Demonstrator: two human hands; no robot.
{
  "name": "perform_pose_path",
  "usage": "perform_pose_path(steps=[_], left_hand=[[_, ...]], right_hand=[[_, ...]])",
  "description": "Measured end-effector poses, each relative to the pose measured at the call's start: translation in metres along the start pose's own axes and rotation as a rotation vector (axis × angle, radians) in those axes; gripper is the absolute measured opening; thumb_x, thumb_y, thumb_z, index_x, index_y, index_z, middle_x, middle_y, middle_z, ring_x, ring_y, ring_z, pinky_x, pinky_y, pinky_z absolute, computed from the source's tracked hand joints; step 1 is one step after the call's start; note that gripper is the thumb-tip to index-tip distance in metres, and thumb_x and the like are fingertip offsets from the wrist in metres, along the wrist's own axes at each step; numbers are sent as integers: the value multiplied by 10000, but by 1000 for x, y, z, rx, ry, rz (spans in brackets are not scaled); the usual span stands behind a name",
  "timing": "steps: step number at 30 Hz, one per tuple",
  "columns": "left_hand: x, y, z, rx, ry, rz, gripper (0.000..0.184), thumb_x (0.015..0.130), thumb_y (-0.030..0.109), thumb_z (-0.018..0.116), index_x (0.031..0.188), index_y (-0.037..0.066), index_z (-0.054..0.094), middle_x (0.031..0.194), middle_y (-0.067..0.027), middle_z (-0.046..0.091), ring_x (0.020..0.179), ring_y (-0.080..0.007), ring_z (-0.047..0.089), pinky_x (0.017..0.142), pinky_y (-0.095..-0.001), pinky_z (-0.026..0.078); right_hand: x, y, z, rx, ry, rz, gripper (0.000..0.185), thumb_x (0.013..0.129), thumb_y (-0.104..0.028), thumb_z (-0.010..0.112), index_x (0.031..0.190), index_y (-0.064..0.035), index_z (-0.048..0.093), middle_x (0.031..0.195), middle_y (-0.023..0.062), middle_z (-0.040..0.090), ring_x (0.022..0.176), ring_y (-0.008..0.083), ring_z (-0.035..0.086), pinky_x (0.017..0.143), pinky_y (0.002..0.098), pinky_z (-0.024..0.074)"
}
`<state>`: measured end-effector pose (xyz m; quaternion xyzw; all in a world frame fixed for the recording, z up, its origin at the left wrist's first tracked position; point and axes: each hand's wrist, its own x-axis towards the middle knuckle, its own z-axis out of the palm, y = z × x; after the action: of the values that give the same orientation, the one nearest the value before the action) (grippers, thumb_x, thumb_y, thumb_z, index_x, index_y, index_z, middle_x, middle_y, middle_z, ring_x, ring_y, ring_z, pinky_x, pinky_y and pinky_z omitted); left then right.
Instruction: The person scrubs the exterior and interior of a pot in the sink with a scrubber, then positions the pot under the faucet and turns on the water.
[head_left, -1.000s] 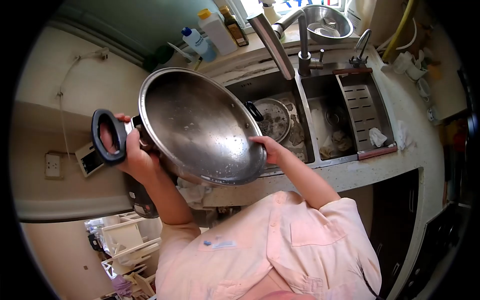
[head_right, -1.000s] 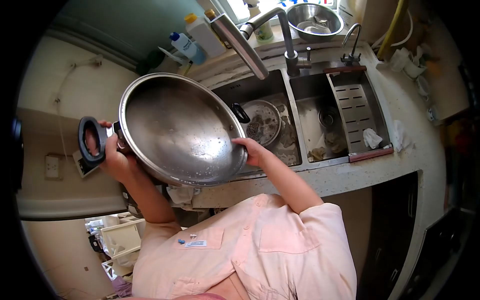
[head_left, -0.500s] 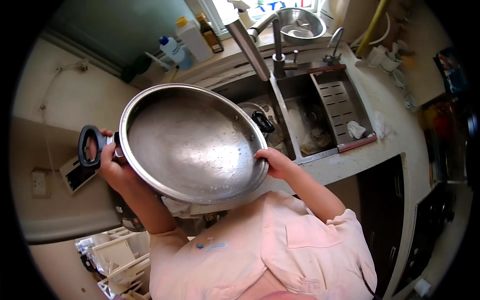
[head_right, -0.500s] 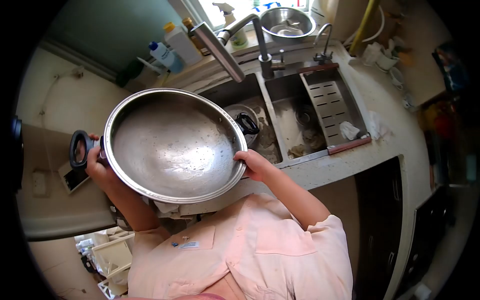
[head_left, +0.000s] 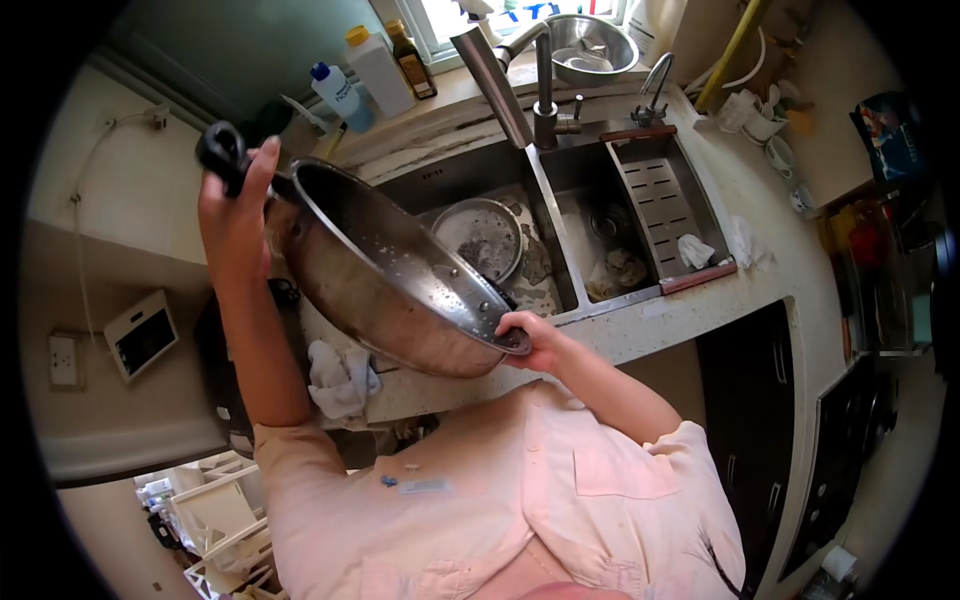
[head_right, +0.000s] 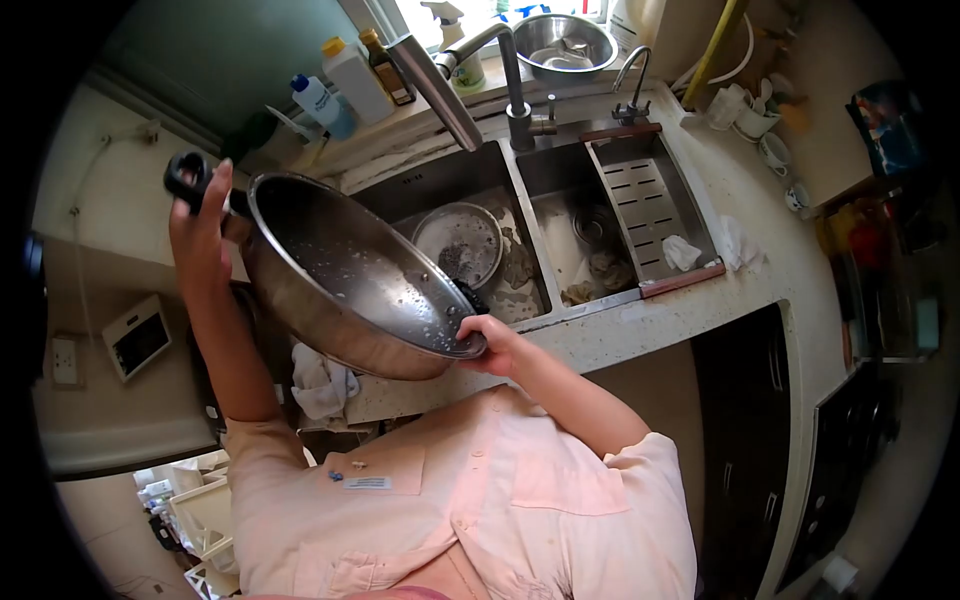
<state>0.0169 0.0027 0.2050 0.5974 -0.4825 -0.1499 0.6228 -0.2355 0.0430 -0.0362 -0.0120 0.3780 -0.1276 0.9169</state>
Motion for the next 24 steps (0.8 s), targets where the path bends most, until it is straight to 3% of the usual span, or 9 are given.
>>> perform_pose_path(steps=[7,11,13,14,15,16,18,20,24], left_hand=[[26,28,35,348,-126,173,316,748,308,726,755,76,510,628,65,431,569,-44,367,528,-204,328],[14,50,33,389,-138,130,307,742,289,737,800,81,519,649,51,469,584,-42,422,533,-215,370],[13,53,17,289,-89,-21,300,743,273,739,831,80,528,665,43,491,582,-39,451,504,-213,382],[23,35,-12,98,-107,-3,309,753,228,731,936,55,553,721,20,553,551,-30,479,402,-189,345],[19,29,-28,-24,-27,82,367,766,187,710,1041,9,546,797,-17,594,601,-53,523,446,-180,382],[8,28,-51,16,33,14,408,777,141,681,1115,-20,519,880,-67,608,751,-108,570,649,-214,452],[2,-8,-94,-7,45,138,345,789,99,645,1075,-45,518,917,-85,587,860,-134,552,818,-256,418],[-32,-11,-90,-138,6,3,277,818,75,565,1067,-30,501,1014,-108,550,953,-150,522,859,-273,407],[-79,-71,-66,-416,-102,-212,442,824,50,523,1244,-1,398,1196,-121,488,1034,-171,509,926,-299,400]], right_hand=[[57,37,20,180,-327,70,214,688,-38,509,886,8,574,928,120,619,896,214,604,876,357,487],[91,48,26,188,-320,132,214,700,-53,506,900,-6,564,902,90,613,882,199,604,852,361,499],[61,37,36,36,-131,76,214,702,-60,509,905,-5,546,891,92,606,855,203,604,840,361,504],[32,26,47,-35,-34,40,215,702,-64,510,907,-5,537,886,93,602,842,205,604,834,361,507],[11,16,49,-40,-137,11,212,704,-73,514,905,-5,514,880,103,593,805,209,597,807,361,508],[5,9,45,-30,-115,-4,118,721,-94,549,822,-33,544,797,73,588,698,180,573,675,329,497],[-23,-8,30,-124,-6,-131,170,746,-87,507,883,14,514,804,92,578,711,197,581,672,342,512],[-50,-16,12,-225,93,-282,141,758,-90,515,847,19,521,743,71,557,634,164,561,603,297,507],[-94,-27,-25,-307,367,-616,123,735,-73,530,816,20,531,675,46,527,546,133,521,473,260,431]])
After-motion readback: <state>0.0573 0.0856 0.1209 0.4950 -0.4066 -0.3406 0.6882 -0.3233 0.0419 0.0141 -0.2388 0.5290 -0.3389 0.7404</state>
